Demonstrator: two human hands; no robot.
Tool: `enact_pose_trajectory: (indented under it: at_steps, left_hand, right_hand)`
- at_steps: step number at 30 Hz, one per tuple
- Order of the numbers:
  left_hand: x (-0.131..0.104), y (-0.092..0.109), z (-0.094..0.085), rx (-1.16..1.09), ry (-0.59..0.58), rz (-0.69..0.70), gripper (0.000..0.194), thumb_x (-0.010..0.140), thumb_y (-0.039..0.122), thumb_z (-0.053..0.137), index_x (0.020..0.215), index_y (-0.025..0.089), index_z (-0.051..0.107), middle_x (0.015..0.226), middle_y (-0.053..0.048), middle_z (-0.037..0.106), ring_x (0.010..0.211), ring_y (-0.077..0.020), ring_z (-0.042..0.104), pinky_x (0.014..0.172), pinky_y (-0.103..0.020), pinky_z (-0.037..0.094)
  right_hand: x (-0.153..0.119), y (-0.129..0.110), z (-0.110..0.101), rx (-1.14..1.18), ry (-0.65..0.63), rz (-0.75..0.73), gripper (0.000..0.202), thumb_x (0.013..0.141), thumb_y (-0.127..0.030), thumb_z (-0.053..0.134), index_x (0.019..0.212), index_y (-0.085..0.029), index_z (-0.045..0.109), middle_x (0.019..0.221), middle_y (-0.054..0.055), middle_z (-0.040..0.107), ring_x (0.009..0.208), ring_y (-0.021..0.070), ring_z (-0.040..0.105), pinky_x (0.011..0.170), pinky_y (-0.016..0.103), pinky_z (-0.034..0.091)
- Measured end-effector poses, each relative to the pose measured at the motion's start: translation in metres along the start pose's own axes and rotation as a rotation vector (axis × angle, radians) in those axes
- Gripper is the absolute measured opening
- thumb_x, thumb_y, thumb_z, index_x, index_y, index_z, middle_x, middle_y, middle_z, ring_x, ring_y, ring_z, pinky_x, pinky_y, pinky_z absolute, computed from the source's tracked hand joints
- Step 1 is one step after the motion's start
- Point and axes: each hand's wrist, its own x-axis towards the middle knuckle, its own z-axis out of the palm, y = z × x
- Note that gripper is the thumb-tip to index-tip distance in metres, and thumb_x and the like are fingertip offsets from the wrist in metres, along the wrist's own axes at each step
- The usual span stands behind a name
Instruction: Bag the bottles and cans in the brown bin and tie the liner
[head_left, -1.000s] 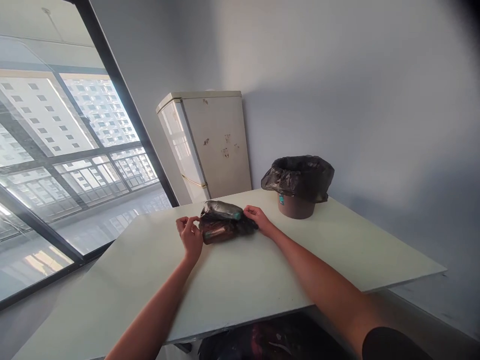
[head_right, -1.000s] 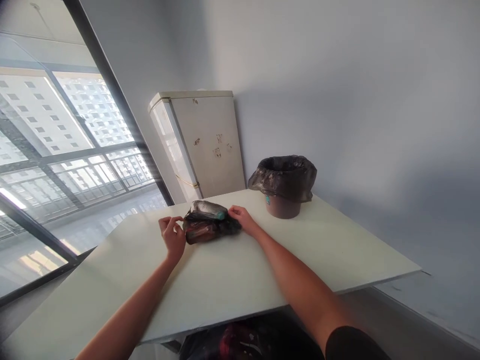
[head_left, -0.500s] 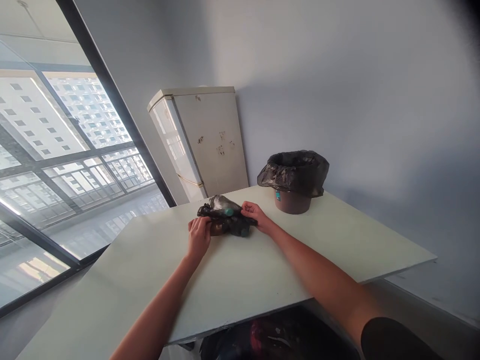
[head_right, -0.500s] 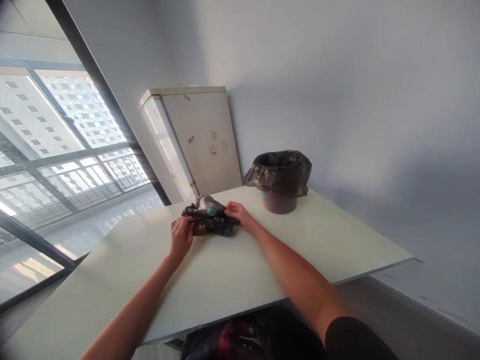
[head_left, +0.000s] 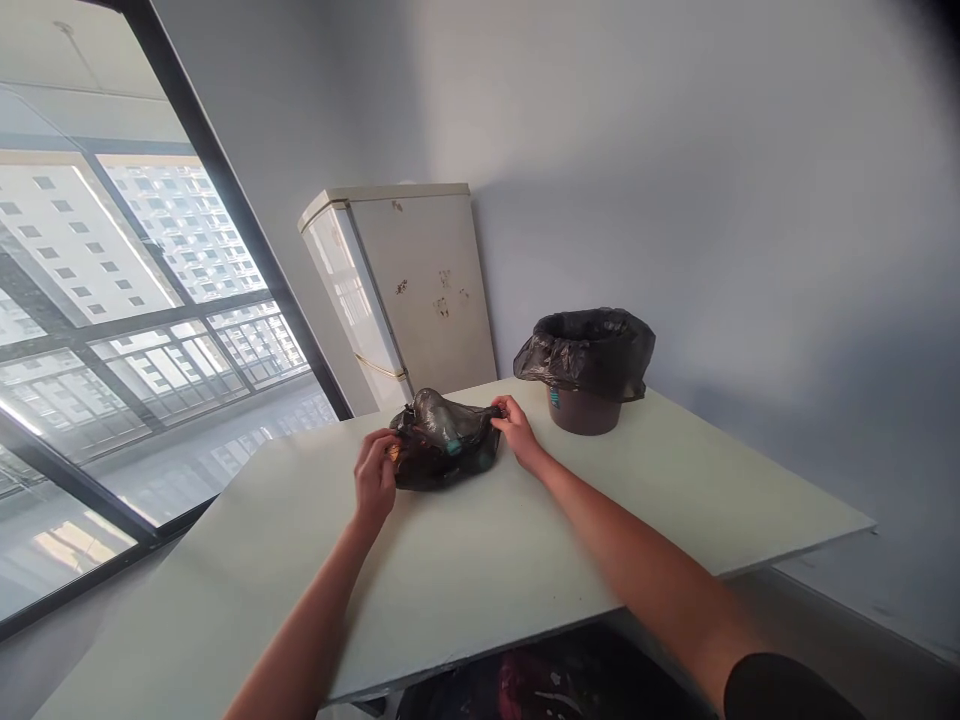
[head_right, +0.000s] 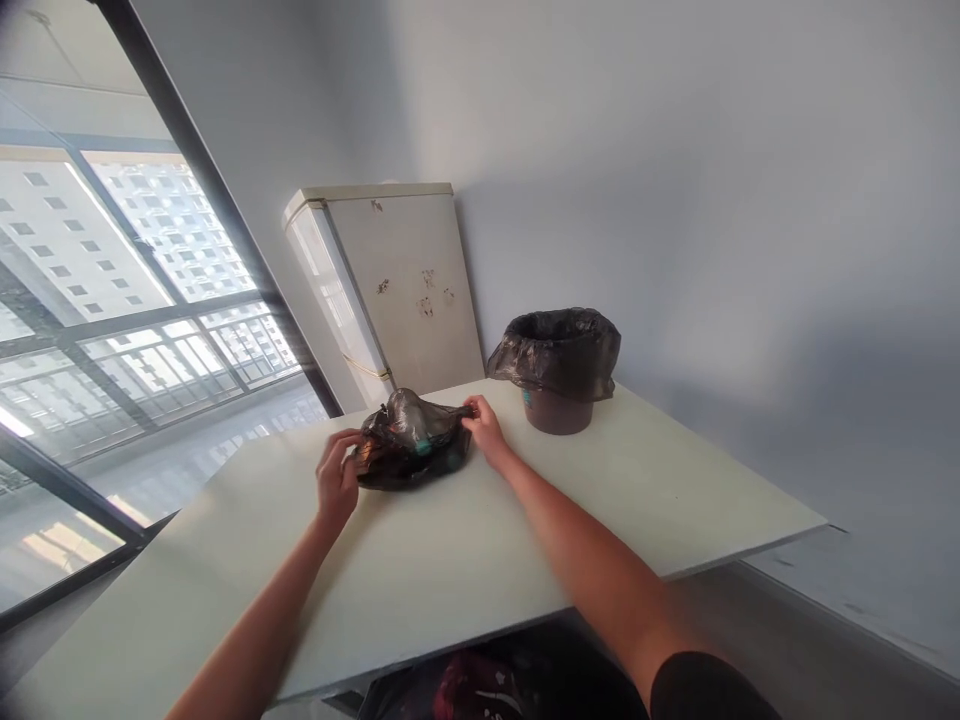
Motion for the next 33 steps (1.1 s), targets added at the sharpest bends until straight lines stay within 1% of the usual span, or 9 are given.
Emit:
enact_pose_trajectory:
  at_steps: [3, 6, 9, 12, 14, 23, 27, 31, 33]
  left_hand:
    - [-0.003, 0.01, 0.009, -0.009, -0.341, 0.119, 0.021, 0.101, 0.022, 0.054, 0.118, 0.024, 0.066, 0.115, -0.008, 0.071, 0.108, -0.0236, 0.068, 0.096, -0.038, 0.053]
    - [-0.009, 0.018, 0.018, 0.062, -0.595, 0.102, 0.021, 0.104, 0.031, 0.053, 0.117, 0.025, 0.069, 0.106, -0.005, 0.075, 0.091, -0.0205, 0.07, 0.082, -0.033, 0.052]
    - [-0.016, 0.02, 0.024, 0.074, -0.778, 0.053, 0.026, 0.105, 0.037, 0.052, 0.117, 0.027, 0.073, 0.102, -0.005, 0.078, 0.083, -0.0202, 0.071, 0.073, -0.031, 0.05]
    - [-0.018, 0.021, 0.026, 0.043, -0.906, 0.025, 0.03, 0.105, 0.042, 0.052, 0.112, 0.027, 0.077, 0.097, -0.006, 0.08, 0.085, -0.0223, 0.073, 0.073, -0.031, 0.049]
    - [-0.018, 0.022, 0.025, 0.055, -0.945, -0.006, 0.034, 0.105, 0.045, 0.05, 0.11, 0.027, 0.078, 0.095, -0.006, 0.08, 0.084, -0.0232, 0.073, 0.072, -0.03, 0.047]
    - [-0.016, 0.011, 0.022, 0.289, -0.907, -0.089, 0.028, 0.099, 0.036, 0.057, 0.111, 0.03, 0.082, 0.09, -0.008, 0.08, 0.077, -0.0256, 0.071, 0.066, -0.032, 0.042]
    - [-0.011, 0.001, 0.018, 0.273, -0.848, -0.116, 0.023, 0.098, 0.037, 0.062, 0.085, 0.024, 0.077, 0.079, -0.006, 0.072, 0.074, -0.0233, 0.066, 0.068, -0.032, 0.044]
    - [-0.006, 0.005, 0.017, -0.004, -0.528, -0.014, 0.034, 0.106, 0.041, 0.05, 0.083, 0.021, 0.066, 0.092, -0.007, 0.065, 0.09, -0.021, 0.063, 0.085, -0.034, 0.05]
    - [-0.004, 0.009, 0.018, -0.086, -0.345, -0.057, 0.034, 0.108, 0.043, 0.046, 0.088, 0.021, 0.063, 0.097, -0.007, 0.064, 0.094, -0.0209, 0.061, 0.09, -0.036, 0.05]
  right_hand:
    - [-0.01, -0.012, 0.004, -0.258, 0.046, -0.137, 0.026, 0.071, -0.024, 0.068, 0.097, -0.023, 0.064, 0.112, 0.009, 0.056, 0.111, 0.0301, 0.049, 0.102, 0.046, 0.044]
    - [-0.02, -0.032, 0.005, -0.621, 0.038, -0.394, 0.019, 0.083, -0.02, 0.062, 0.102, -0.02, 0.066, 0.118, 0.013, 0.054, 0.115, 0.032, 0.048, 0.109, 0.049, 0.041]
    - [-0.032, -0.047, 0.007, -0.632, -0.362, -0.505, 0.011, 0.095, -0.021, 0.057, 0.1, -0.021, 0.067, 0.102, 0.009, 0.063, 0.1, 0.0259, 0.057, 0.097, 0.04, 0.047]
    - [-0.043, -0.048, 0.014, -0.587, -0.86, -0.414, 0.014, 0.1, -0.029, 0.061, 0.097, -0.021, 0.072, 0.09, 0.003, 0.069, 0.081, 0.0188, 0.061, 0.077, 0.031, 0.047]
    - [-0.048, -0.044, 0.019, -0.643, -1.008, -0.372, 0.012, 0.098, -0.029, 0.067, 0.097, -0.021, 0.075, 0.093, 0.003, 0.073, 0.079, 0.0168, 0.062, 0.073, 0.028, 0.044]
    - [-0.043, -0.037, 0.016, -0.873, -0.934, -0.387, 0.014, 0.094, -0.019, 0.069, 0.104, -0.023, 0.079, 0.11, 0.005, 0.077, 0.092, 0.0199, 0.07, 0.075, 0.028, 0.043]
    - [-0.039, -0.035, 0.01, -0.842, -0.992, -0.352, 0.017, 0.088, -0.023, 0.079, 0.105, -0.025, 0.08, 0.109, 0.002, 0.076, 0.092, 0.019, 0.069, 0.074, 0.027, 0.042]
    - [-0.038, -0.032, 0.01, -0.859, -1.093, -0.354, 0.012, 0.091, -0.016, 0.073, 0.097, -0.023, 0.08, 0.094, 0.002, 0.073, 0.089, 0.0187, 0.064, 0.073, 0.027, 0.042]
    - [-0.038, -0.034, 0.012, -0.819, -1.08, -0.4, 0.018, 0.095, -0.01, 0.064, 0.091, -0.021, 0.078, 0.09, 0.003, 0.071, 0.092, 0.0195, 0.062, 0.078, 0.029, 0.043]
